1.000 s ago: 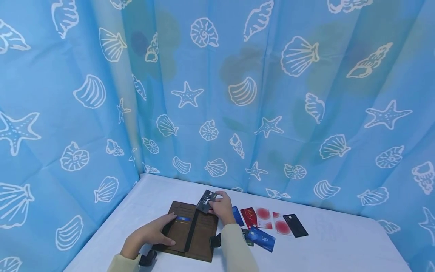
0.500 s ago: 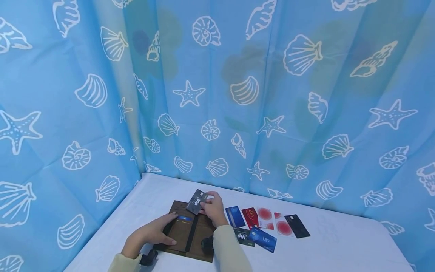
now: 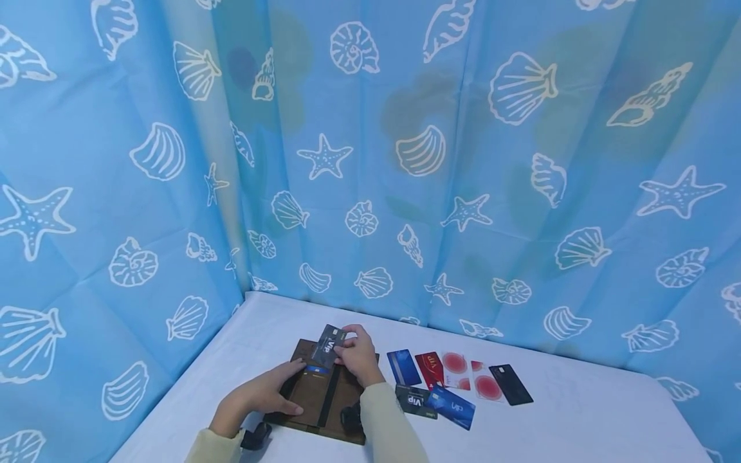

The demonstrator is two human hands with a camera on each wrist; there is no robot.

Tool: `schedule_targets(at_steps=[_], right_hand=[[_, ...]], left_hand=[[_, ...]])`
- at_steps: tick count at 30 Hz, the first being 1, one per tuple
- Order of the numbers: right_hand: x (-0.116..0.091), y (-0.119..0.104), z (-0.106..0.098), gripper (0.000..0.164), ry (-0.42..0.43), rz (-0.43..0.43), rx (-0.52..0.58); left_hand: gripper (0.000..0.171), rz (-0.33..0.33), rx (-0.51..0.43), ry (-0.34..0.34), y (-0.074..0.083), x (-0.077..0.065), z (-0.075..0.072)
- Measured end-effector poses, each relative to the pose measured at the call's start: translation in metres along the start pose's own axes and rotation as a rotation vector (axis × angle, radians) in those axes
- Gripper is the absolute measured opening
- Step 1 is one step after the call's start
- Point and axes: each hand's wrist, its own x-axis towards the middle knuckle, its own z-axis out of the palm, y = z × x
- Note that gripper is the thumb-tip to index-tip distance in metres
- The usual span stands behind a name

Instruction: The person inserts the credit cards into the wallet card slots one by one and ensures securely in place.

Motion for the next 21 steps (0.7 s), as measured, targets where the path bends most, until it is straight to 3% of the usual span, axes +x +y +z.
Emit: schedule_targets(at_steps=[21], right_hand=[[-0.0026, -0.002, 0.0023, 0.04, -0.046, -0.096, -0.189]], left_hand=[[0.086, 0.027, -0.009, 0.006, 0.0029, -0.0038, -0.0019]])
